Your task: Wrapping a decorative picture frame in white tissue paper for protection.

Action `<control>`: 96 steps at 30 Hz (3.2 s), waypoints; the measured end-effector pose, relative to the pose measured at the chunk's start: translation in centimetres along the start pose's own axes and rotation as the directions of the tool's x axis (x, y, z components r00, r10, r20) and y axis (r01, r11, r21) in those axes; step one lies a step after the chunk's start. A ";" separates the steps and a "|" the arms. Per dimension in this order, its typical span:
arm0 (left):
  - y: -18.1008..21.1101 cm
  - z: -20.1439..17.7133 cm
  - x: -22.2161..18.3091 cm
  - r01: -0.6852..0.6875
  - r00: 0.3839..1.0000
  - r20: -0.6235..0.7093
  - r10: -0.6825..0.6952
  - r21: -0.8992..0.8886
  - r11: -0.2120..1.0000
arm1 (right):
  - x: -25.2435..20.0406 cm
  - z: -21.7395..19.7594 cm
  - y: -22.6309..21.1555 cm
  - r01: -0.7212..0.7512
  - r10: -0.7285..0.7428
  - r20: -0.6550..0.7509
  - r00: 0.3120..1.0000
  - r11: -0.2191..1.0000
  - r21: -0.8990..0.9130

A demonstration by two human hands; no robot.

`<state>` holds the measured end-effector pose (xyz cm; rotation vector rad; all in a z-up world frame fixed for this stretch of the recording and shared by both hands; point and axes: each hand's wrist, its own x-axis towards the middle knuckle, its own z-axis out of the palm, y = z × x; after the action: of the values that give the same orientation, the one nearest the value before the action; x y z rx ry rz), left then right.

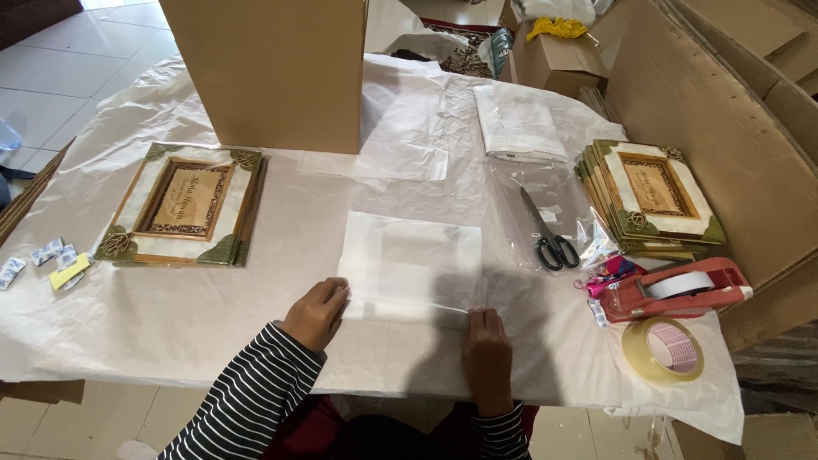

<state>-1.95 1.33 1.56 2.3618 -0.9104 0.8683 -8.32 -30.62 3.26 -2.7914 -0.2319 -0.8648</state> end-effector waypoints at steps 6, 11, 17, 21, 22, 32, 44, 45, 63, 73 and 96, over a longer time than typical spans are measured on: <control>0.9 0.0 -0.6 0.011 0.999 -0.045 -0.008 0.047 0.999 | 0.0 0.0 0.2 0.005 -0.005 -0.003 1.000 0.998 -0.061; 3.1 -1.2 -0.8 -0.016 0.997 -0.074 0.017 0.019 1.000 | 0.1 0.0 0.7 -0.021 0.023 0.029 0.999 0.996 -0.082; 5.7 -2.3 -1.2 0.015 0.997 -0.076 -0.010 0.063 0.998 | 0.2 -0.2 0.9 -0.033 0.034 0.033 0.999 0.999 -0.018; 5.7 -2.2 -1.8 0.024 0.999 -0.053 -0.011 0.249 0.968 | 0.0 0.2 1.3 -0.005 0.006 0.049 0.999 1.000 -0.017; 5.7 -2.3 -1.6 0.026 0.998 -0.054 -0.013 0.246 0.969 | -0.1 0.2 1.4 -0.004 0.005 0.051 0.999 1.000 -0.019; 4.3 -1.7 -2.0 -0.065 0.997 0.045 0.061 0.091 0.994 | -0.4 0.7 1.9 0.006 -0.006 0.070 0.998 1.000 0.002; 4.0 -2.5 -1.6 -0.111 0.990 0.077 0.114 -0.046 0.993 | -0.3 0.5 2.0 0.015 -0.015 0.053 0.998 1.000 -0.009; 4.0 -2.6 -1.6 -0.115 0.989 0.084 0.120 -0.063 0.991 | -0.3 0.4 2.0 0.006 -0.005 0.065 0.998 1.000 -0.008; 9.6 -0.4 -2.1 0.106 0.982 0.113 -0.153 0.342 0.934 | -0.5 -0.8 1.6 0.062 -0.060 0.042 0.997 0.997 -0.042; 12.7 -1.3 0.1 0.207 0.978 0.010 -0.209 0.119 0.971 | 0.4 -2.7 1.0 0.015 -0.016 0.013 1.000 0.998 0.060; 13.0 -0.9 0.1 0.252 0.967 -0.012 -0.254 0.148 0.956 | 3.7 -7.4 20.5 -0.671 0.871 -0.145 0.470 0.459 0.583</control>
<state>-11.49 -6.93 4.72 2.5385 -0.5439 0.8490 -4.91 -51.93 8.20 -1.8008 0.8179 -0.9389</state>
